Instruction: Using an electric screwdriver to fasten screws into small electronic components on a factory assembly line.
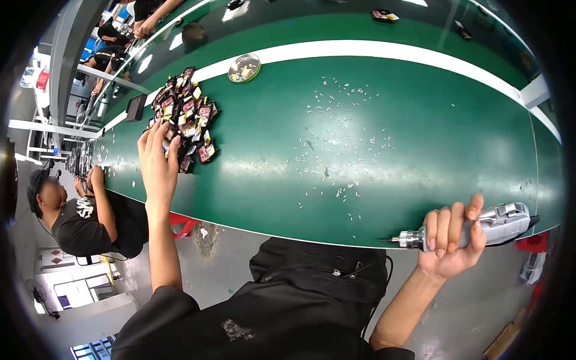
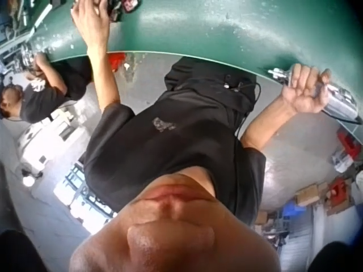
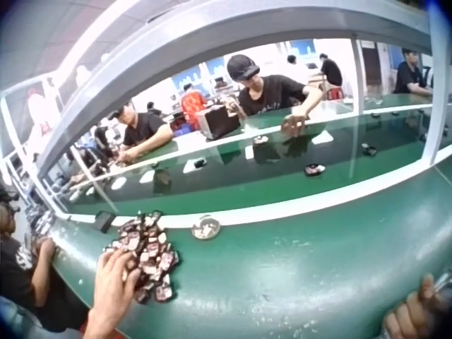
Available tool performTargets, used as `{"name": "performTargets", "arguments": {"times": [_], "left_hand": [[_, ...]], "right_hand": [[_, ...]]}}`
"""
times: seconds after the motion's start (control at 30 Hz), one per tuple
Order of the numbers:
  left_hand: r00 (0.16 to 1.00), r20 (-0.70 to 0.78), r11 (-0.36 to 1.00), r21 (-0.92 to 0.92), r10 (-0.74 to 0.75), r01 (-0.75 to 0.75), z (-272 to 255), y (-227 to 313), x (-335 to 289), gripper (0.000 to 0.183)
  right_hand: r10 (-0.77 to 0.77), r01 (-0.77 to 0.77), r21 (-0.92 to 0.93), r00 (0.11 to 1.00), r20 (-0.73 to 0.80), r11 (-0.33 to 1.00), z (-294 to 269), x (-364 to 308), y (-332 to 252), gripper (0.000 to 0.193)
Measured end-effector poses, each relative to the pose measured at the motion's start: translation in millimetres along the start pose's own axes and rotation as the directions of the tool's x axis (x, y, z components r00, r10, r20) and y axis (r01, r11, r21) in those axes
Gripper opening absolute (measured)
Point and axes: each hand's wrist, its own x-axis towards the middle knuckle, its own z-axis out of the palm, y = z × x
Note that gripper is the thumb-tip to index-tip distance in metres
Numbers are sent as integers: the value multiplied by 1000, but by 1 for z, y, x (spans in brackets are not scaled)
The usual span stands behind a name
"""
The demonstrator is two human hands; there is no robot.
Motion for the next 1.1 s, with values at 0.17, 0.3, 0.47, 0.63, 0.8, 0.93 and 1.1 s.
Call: {"name": "performTargets", "arguments": {"times": [0.17, 0.3, 0.47, 0.63, 0.8, 0.93, 1.1], "left_hand": [[989, -45, 974, -169, 144, -149, 4, 54, 15, 32], [936, 2, 824, -474, 352, -309, 22, 118, 40, 30], [882, -29, 719, -566, 471, -403, 50, 156, 77, 23], [851, -62, 712, -518, 522, -474, 66, 168, 91, 16], [718, -80, 676, -281, 691, -682, 68, 166, 100, 12], [804, -183, 681, -445, 566, -581, 68, 170, 104, 14], [940, 17, 618, -758, 341, -210, 26, 170, 64, 6]], "right_hand": [[38, -30, 73, 993, -113, 997, 2, -8, 17, 10], [37, -14, 150, 988, -152, 989, 0, -9, 15, 10], [78, -30, 274, 983, -167, 961, -1, -13, 9, 9], [59, -20, 269, 989, -138, 963, -2, -14, 8, 9], [55, -17, 271, 989, -135, 963, -4, -10, 11, 10], [54, -15, 247, 987, -153, 969, -3, -11, 7, 10], [64, -9, 248, 975, -214, 969, 1, -13, 9, 10]]}}
